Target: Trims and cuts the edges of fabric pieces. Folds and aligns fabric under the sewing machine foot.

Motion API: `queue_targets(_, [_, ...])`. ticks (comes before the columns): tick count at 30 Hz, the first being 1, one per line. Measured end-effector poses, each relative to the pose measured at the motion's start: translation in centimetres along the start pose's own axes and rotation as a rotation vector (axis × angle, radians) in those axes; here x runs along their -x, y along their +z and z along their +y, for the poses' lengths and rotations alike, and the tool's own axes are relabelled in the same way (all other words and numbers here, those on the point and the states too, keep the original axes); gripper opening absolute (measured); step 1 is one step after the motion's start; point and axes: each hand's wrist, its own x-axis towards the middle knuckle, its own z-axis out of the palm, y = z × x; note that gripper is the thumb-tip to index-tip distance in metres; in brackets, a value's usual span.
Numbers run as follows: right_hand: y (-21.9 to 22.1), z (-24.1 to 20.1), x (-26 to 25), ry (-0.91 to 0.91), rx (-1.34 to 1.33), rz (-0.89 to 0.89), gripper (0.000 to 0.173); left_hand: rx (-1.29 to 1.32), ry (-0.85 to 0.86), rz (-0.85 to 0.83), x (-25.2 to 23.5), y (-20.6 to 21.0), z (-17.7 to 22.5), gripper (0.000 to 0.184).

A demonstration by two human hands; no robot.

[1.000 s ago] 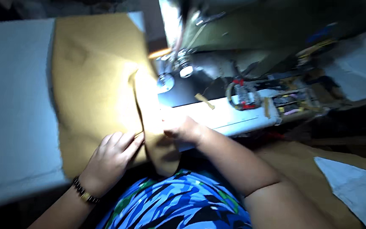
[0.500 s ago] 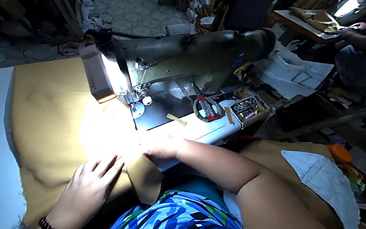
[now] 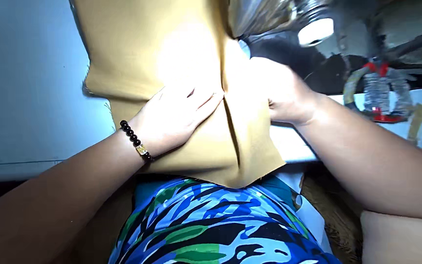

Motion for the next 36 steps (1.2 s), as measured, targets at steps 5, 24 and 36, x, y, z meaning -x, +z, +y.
queue_targets(5, [-0.1,-0.3,-0.2,0.027,0.033,0.0,0.021,-0.09,0.031,-0.134,-0.8,-1.1,0.4,0.046])
queue_targets(24, [-0.1,-0.4,-0.2,0.08,0.01,0.034,0.018,0.0,0.029,0.047,0.1,0.0,0.4,0.043])
queue_targets(36, [0.1,-0.5,-0.1,0.002,0.087,0.032,0.017,0.045,-0.021,-0.017,0.0,-0.8,1.0,0.046])
